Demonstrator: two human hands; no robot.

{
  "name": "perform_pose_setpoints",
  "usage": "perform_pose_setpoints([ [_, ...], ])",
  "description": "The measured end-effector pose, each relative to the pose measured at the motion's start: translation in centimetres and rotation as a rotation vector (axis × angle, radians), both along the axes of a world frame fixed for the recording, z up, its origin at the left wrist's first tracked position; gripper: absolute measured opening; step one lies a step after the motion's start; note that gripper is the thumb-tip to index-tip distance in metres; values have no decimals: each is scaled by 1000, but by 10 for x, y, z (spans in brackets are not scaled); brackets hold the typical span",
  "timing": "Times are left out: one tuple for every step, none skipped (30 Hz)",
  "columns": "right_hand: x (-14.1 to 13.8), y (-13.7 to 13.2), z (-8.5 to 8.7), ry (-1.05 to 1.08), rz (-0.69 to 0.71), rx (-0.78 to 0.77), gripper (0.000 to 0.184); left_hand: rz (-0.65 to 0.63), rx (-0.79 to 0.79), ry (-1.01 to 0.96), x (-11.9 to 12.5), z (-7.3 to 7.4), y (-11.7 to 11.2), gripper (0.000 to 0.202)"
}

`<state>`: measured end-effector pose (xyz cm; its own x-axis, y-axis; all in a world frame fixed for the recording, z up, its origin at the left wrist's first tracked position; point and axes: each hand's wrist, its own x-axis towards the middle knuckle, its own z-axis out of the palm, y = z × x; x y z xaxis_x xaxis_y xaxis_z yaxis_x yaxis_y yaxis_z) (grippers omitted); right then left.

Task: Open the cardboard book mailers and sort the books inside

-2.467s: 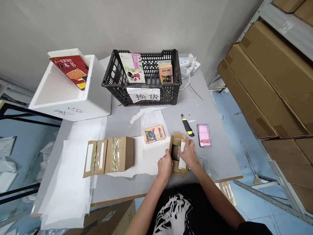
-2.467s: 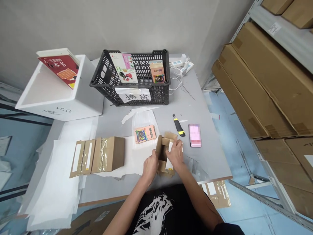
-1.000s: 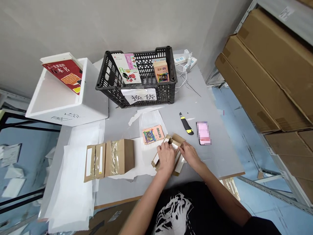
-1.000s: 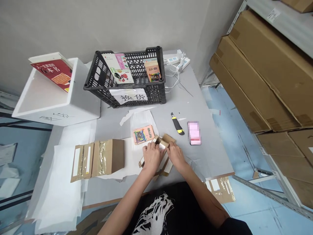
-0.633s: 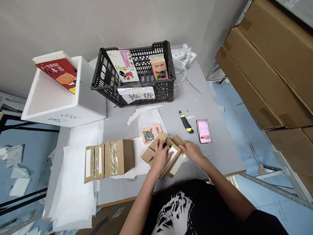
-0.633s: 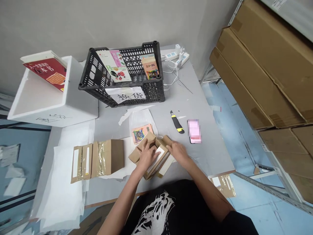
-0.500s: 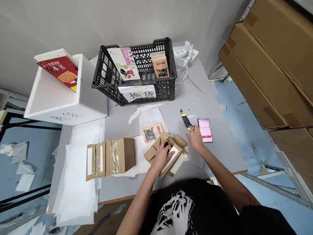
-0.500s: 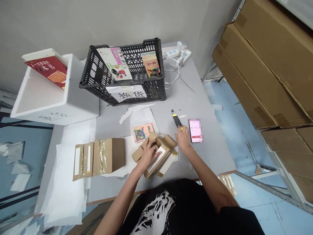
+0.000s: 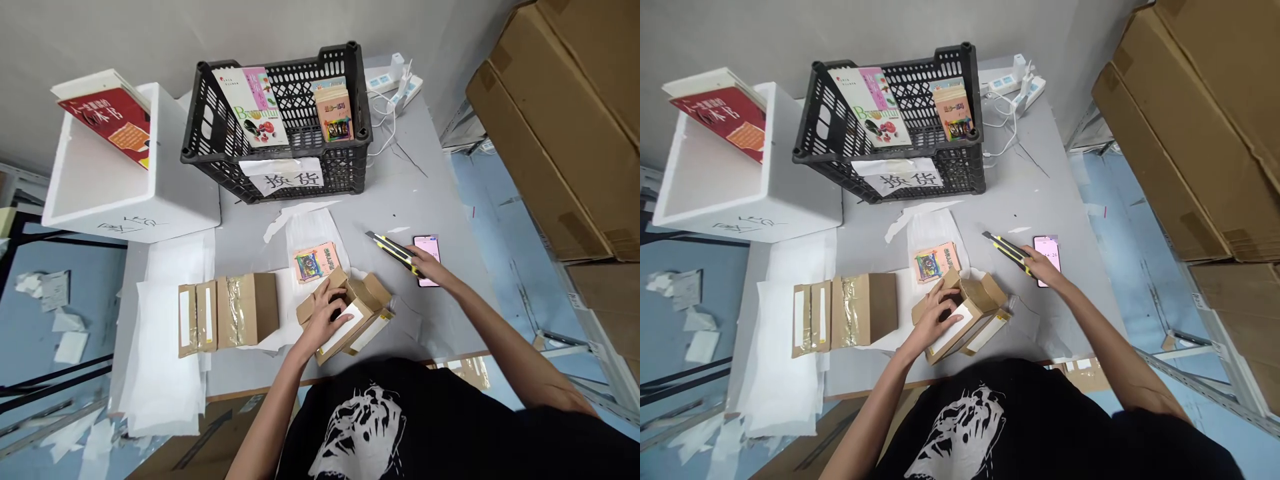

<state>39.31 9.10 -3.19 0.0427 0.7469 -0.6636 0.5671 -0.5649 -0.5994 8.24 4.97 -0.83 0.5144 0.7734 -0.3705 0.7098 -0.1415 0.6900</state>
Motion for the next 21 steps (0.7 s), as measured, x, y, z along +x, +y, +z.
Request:
perform_pose_setpoints([
  [9,-7,14,141,-19,-48,53,6,-2,-10,-3,-1,0,16],
  [15,-14,27,239,-9,-88,55,11,-3,-20,-5,-2,0,17],
  [18,-19,39,292,26,-117,58,14,-4,-28,-6,-3,1,17],
  [19,-23,50,330,90,-138,61,15,-6,-34,-7,-4,1,17],
  [17,-24,58,360,170,-158,64,12,-7,-39,-7,-5,1,18],
  [15,-23,63,380,250,-170,64,7,-9,-43,-8,-5,1,18],
  [11,-21,65,400,322,-179,64,0,-11,-48,-7,-6,1,18],
  [7,-16,66,417,377,-186,62,-4,-14,-52,-7,-7,1,19],
  [4,-11,65,427,417,-191,61,-6,-17,-57,-7,-7,1,19],
  [1,-4,63,429,446,-195,60,-5,-19,-60,-6,-7,1,20],
  [0,2,62,426,471,-202,60,-1,-21,-64,-6,-7,1,20],
  [-2,7,60,419,496,-212,60,5,-24,-67,-5,-7,0,20],
  [-3,12,60,410,521,-221,60,11,-26,-69,-5,-7,0,20],
  [-3,16,61,400,547,-229,59,14,-26,-71,-5,-7,0,20],
  [-4,19,62,392,574,-236,58,15,-24,-71,-4,-7,-1,20],
  [-4,22,63,387,599,-240,57,12,-19,-70,-4,-7,-2,20],
  [-4,23,65,385,624,-243,55,5,-14,-68,-4,-8,-2,21],
  [-4,25,66,384,650,-248,54,-4,-10,-66,-3,-8,-3,21],
  [-4,26,67,382,672,-256,53,-12,-7,-64,-3,-10,-4,21],
  [-4,26,67,378,688,-266,53,-15,-4,-61,-2,-11,-6,21],
  [-3,26,66,373,696,-278,54,-13,0,-56,-2,-12,-7,22],
])
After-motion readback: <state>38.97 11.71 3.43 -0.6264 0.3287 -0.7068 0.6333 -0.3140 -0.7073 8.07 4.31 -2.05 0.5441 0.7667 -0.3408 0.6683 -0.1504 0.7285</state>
